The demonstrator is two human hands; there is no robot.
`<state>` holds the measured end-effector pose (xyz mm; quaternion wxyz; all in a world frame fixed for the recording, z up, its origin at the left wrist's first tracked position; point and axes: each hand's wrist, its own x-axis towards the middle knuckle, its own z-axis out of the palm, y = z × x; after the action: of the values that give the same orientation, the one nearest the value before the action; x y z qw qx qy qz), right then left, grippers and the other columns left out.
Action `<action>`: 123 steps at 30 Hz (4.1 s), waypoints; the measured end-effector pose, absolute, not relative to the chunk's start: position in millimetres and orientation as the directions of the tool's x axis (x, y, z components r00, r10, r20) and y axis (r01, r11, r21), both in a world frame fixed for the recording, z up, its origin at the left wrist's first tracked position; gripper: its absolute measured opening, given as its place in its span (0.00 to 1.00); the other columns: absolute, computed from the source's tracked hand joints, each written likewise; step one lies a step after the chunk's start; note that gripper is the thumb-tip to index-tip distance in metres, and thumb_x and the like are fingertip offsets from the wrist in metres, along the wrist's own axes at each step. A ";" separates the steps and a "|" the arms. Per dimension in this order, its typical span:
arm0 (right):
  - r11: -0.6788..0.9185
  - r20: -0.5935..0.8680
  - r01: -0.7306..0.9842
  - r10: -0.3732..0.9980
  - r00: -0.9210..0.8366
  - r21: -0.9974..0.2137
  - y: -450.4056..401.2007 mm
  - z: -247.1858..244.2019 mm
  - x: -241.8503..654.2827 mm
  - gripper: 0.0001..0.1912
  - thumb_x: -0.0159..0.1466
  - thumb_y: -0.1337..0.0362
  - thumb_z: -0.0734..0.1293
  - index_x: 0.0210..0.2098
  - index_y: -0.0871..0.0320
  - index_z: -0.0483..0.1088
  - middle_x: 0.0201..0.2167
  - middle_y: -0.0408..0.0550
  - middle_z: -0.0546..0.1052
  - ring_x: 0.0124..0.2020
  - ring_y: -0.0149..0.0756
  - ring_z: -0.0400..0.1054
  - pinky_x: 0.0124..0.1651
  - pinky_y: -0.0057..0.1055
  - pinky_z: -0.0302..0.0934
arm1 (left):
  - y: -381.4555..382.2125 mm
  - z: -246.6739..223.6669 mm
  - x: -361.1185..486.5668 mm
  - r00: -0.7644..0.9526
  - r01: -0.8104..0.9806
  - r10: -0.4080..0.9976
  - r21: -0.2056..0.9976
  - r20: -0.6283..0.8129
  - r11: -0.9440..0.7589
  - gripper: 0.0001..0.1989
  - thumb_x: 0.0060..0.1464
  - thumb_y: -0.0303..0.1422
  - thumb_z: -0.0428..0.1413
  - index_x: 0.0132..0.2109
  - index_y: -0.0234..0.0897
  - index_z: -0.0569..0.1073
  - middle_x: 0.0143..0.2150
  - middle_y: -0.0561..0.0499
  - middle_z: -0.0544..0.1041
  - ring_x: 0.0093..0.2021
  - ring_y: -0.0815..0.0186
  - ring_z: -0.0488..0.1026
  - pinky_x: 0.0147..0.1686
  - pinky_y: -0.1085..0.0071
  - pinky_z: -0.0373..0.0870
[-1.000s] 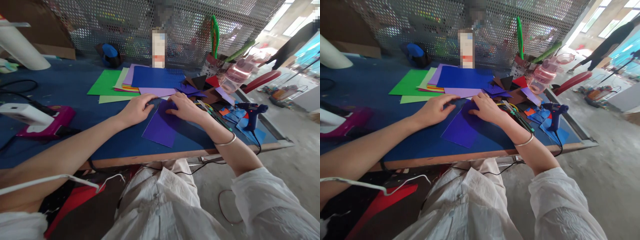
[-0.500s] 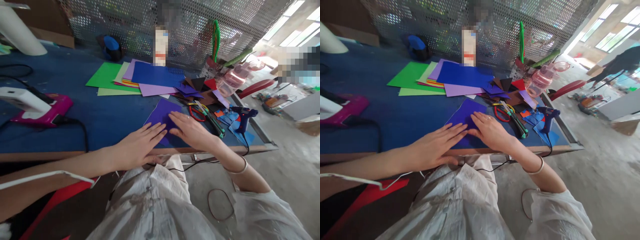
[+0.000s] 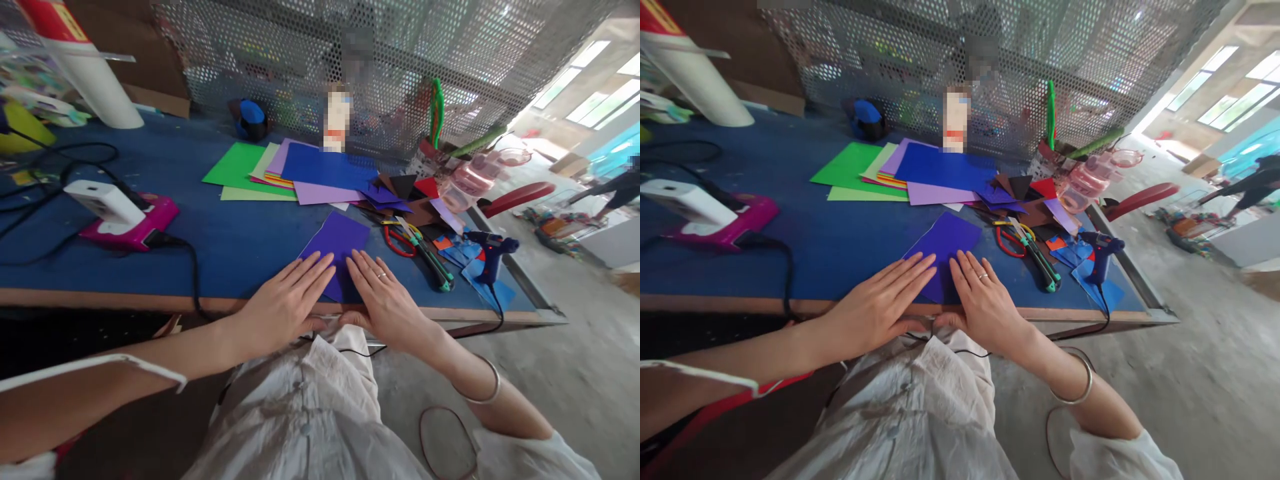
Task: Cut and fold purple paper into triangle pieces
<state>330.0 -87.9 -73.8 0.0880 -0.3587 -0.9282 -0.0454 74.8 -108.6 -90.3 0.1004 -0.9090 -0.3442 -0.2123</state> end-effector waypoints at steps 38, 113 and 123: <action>0.891 0.409 0.440 0.445 -0.797 -0.113 -95.6 -74.5 309.0 0.19 0.75 0.64 0.62 0.60 0.61 0.77 0.60 0.58 0.79 0.65 0.45 0.73 0.66 0.44 0.72 | -133.0 -103.5 58.7 0.492 0.556 0.449 0.127 0.746 -0.821 0.12 0.66 0.22 0.55 0.53 0.32 0.77 0.53 0.43 0.86 0.54 0.62 0.84 0.61 0.67 0.79; 0.220 0.177 0.828 0.973 -0.149 -0.515 -83.7 -55.2 258.6 0.09 0.69 0.59 0.69 0.33 0.55 0.73 0.21 0.34 0.69 0.21 0.23 0.59 0.26 0.24 0.54 | -160.5 -126.5 77.5 0.547 0.763 0.616 -0.036 0.567 -0.645 0.43 0.64 0.48 0.59 0.74 0.22 0.59 0.76 0.30 0.61 0.75 0.44 0.61 0.78 0.48 0.45; 0.225 0.202 0.861 0.968 -0.147 -0.457 -84.6 -56.5 258.0 0.09 0.68 0.59 0.69 0.33 0.55 0.73 0.21 0.35 0.71 0.21 0.25 0.62 0.27 0.25 0.57 | -161.1 -122.7 78.0 0.552 0.778 0.647 -0.046 0.526 -0.627 0.36 0.68 0.43 0.55 0.74 0.26 0.61 0.75 0.36 0.65 0.72 0.49 0.66 0.72 0.54 0.62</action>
<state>258.0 -84.6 -56.5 0.2304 -0.6112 -0.7481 0.1170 78.0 -161.1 -122.7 0.1381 -0.8701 -0.4093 -0.2372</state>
